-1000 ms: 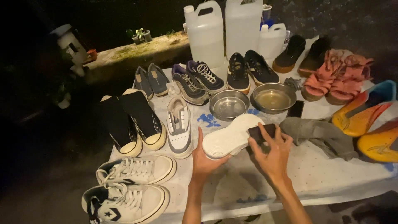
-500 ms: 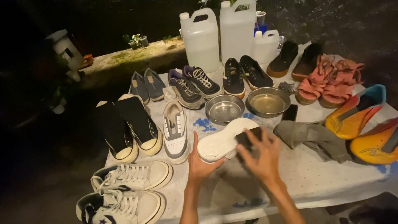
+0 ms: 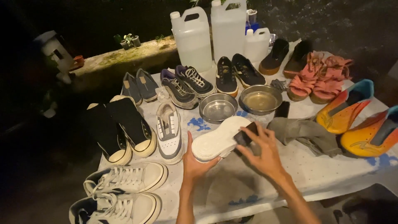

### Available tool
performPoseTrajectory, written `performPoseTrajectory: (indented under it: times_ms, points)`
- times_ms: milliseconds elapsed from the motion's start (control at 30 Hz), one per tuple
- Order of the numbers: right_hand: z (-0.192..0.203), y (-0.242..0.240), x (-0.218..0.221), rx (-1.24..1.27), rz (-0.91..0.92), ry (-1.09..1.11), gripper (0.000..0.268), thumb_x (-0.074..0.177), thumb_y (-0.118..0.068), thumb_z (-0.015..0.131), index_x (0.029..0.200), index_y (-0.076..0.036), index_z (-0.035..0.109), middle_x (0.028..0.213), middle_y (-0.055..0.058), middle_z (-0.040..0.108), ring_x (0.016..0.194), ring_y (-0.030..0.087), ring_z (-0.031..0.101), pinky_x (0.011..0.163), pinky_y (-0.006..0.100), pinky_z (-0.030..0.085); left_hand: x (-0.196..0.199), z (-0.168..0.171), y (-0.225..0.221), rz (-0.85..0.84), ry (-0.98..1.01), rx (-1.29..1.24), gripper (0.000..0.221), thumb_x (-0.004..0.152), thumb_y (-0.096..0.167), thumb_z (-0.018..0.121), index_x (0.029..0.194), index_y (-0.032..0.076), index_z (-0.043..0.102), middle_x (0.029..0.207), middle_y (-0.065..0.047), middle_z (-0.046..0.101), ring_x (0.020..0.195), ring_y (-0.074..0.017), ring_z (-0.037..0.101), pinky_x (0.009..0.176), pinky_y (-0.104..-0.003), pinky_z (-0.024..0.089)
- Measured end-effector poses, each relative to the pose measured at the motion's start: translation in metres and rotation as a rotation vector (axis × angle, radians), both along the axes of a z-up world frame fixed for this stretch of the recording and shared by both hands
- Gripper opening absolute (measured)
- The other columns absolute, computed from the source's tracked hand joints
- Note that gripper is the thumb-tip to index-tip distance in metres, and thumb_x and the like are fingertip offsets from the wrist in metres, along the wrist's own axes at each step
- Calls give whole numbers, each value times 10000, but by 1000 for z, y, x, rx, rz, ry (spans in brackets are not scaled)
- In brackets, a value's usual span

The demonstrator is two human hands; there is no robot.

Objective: Cleaning the white midsoles of various sneakers using a scrubbing tool and cleaning solution

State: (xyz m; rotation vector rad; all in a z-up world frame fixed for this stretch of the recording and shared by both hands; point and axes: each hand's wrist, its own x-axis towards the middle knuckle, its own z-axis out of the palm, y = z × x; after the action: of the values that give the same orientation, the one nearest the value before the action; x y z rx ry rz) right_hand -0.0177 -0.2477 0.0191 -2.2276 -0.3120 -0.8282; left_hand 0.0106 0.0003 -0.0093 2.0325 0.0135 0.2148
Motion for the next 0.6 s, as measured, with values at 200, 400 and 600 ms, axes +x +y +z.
performPoseTrajectory:
  times_ms: [200, 400, 600]
  points:
    - [-7, -29, 23, 56, -72, 206, 579, 871, -479, 755, 1404, -275, 657, 1394, 369, 552, 1277, 538, 519, 1083, 626, 400, -1, 3, 1, 23, 10, -28, 1522, 436, 441, 1023, 1670, 244, 154, 1394, -238, 630, 1314, -463, 575, 1097, -538, 481]
    - [2, -12, 2, -40, -12, 106, 577, 825, -457, 801, 1372, -320, 679, 1355, 315, 597, 1219, 473, 567, 1068, 562, 441, -6, 16, -4, 36, 40, 8, 1530, 425, 452, 1005, 1670, 268, 134, 1390, -231, 635, 1316, -445, 577, 1108, -544, 479]
    - [-15, -34, 31, -6, -74, 299, 681, 861, -580, 644, 1483, -319, 552, 1595, 211, 409, 1328, 391, 392, 1079, 606, 344, 1, -1, 1, 16, 18, 78, 1422, 538, 557, 890, 1668, 288, 69, 1299, -63, 727, 1263, -270, 648, 925, -389, 535]
